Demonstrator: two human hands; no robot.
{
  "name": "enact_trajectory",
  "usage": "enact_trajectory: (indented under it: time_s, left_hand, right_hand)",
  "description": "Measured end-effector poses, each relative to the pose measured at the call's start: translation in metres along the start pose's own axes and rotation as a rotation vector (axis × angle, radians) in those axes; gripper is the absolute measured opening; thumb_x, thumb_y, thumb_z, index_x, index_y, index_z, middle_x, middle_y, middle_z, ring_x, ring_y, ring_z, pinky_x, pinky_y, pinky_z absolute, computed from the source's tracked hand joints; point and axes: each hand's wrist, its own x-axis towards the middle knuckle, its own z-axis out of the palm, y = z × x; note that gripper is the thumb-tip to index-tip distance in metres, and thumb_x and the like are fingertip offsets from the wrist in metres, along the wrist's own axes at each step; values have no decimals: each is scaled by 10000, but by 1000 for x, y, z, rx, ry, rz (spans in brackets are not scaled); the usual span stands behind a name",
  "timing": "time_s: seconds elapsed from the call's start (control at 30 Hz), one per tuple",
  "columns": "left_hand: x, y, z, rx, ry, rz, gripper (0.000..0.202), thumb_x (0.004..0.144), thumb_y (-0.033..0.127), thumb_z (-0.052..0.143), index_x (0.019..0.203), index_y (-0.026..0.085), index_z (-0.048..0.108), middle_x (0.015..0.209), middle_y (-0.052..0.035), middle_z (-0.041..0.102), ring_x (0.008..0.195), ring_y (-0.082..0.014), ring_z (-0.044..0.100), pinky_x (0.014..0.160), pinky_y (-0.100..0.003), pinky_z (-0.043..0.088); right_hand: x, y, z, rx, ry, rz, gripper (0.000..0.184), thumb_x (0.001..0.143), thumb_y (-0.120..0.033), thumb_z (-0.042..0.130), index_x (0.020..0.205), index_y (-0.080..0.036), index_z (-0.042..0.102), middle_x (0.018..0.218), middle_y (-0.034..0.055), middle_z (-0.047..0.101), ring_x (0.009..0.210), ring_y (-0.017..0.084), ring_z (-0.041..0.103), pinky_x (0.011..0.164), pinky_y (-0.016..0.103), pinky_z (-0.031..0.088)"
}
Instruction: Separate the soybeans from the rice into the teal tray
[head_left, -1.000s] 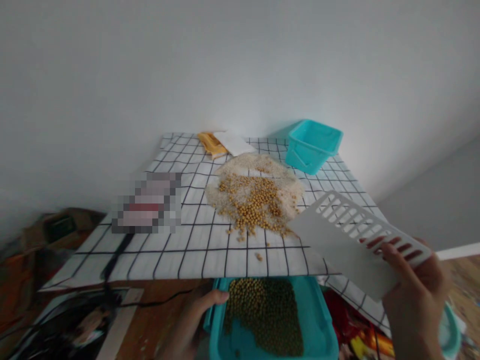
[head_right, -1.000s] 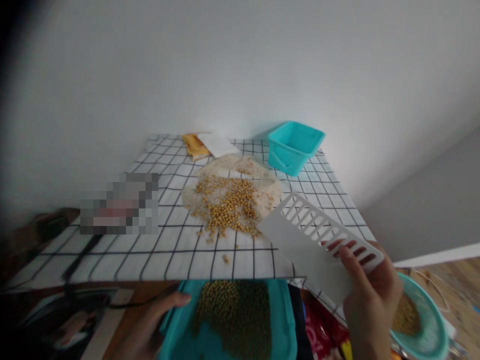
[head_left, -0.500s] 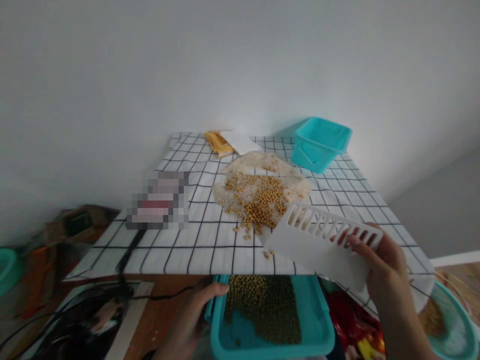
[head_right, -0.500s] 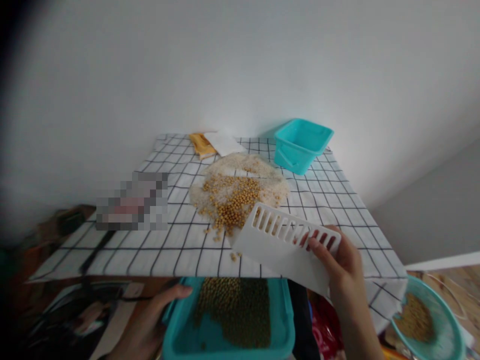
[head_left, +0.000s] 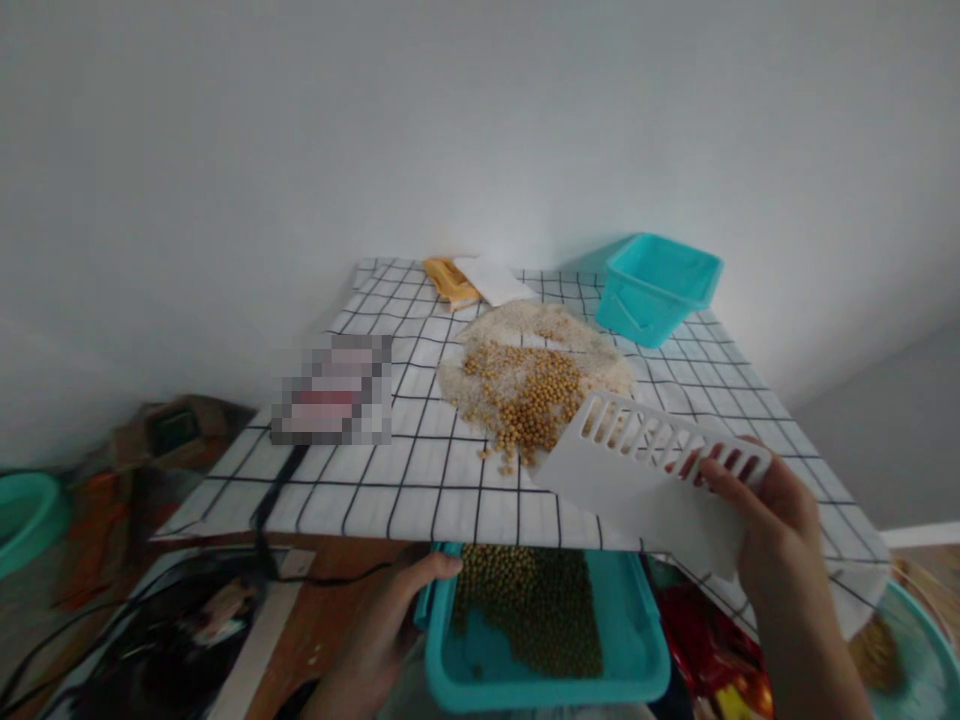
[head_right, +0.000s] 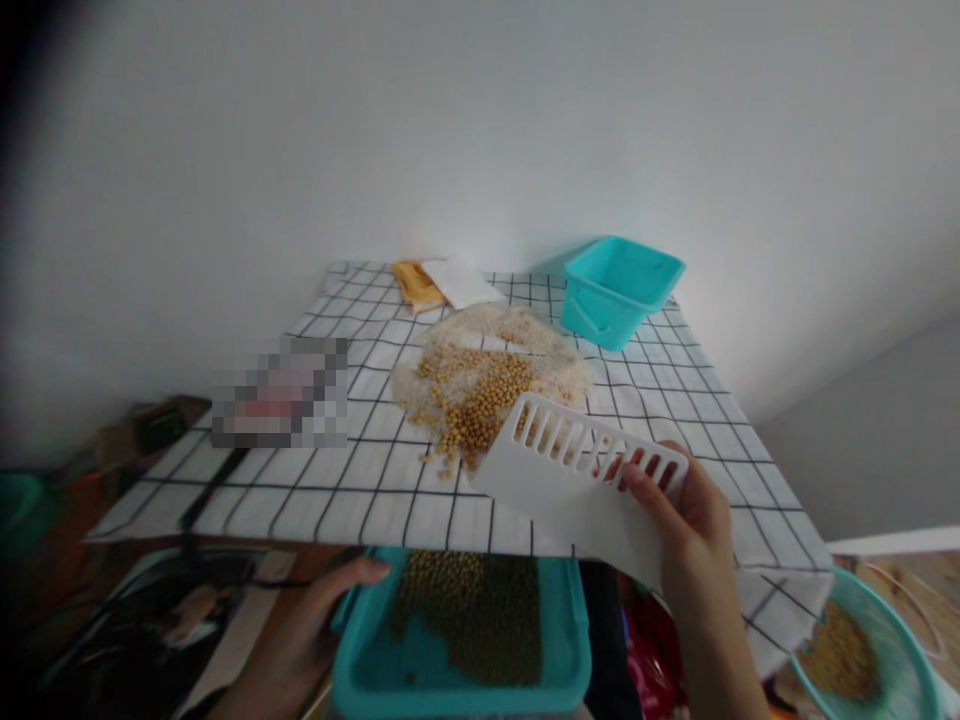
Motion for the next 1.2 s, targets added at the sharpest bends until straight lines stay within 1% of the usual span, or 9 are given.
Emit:
enact_trajectory:
  time_s: [0.07,0.17,0.33,0.47,0.63,0.77,0.93,1.03,1.2]
  left_hand:
    - [1,-1,0,-70,-19,-52,138,713,318,672,596,262,721,642,-27,738,630,-244,677,611,-344,548]
    - [6,-8,-2,-134,-28,-89,70,667,300,703,613,261,725,644,-12,724,665,-241,675,654,-339,552]
    - [16,-18,-7,-128,-20,-99,67,643,313,731,615,253,733,645,-10,705,645,-232,648,633,-331,533]
    - [19,-22,-10,-146,-20,-125,106,626,329,740,672,236,761,661,-13,719,687,-237,654,637,-330,531]
    - [14,-22,-10,-189,-22,-111,70,641,297,745,676,241,765,694,17,742,699,-203,652,656,-298,534]
    - [14,-22,-9,-191,-31,-129,97,639,321,756,671,231,775,657,5,732,680,-220,656,655,-318,537]
    - [18,-20,-8,-164,-19,-120,24,630,290,747,623,267,743,679,-5,737,655,-219,643,612,-308,516]
    - [18,-21,-9,-165,-38,-117,55,644,302,739,671,260,762,704,-16,744,674,-227,650,624,-315,519]
    - [20,-28,-11,-183,-45,-132,114,646,316,753,709,221,764,691,-14,729,677,-227,646,658,-334,529]
  right_hand:
    - [-2,2,5,3,12,-15,327,634,-392,877,820,-209,679,669,14,695,495,157,606,425,243,425]
    - [-5,3,11,1,5,-48,291,679,-380,855,842,-211,683,690,8,689,524,143,600,443,234,410]
    - [-6,3,13,-10,51,-111,273,693,-381,846,806,-199,677,721,8,688,571,134,599,477,230,409]
    - [-7,4,12,2,50,-106,295,683,-397,852,801,-196,671,704,4,681,548,129,583,468,231,400]
    - [-14,6,15,-26,5,-66,267,730,-385,831,862,-210,678,708,-5,671,544,123,567,461,227,388]
    - [-15,5,18,-22,39,-47,269,734,-390,827,860,-203,680,734,8,680,580,136,588,489,236,409]
    - [-13,4,16,14,59,-85,257,721,-369,834,800,-190,667,748,10,686,610,135,599,534,241,421]
    - [-10,4,16,23,70,-116,259,725,-370,831,769,-190,650,739,11,686,627,147,613,559,253,426]
    - [-5,6,16,16,116,-147,250,712,-350,836,805,-191,668,736,14,693,641,164,626,589,270,437]
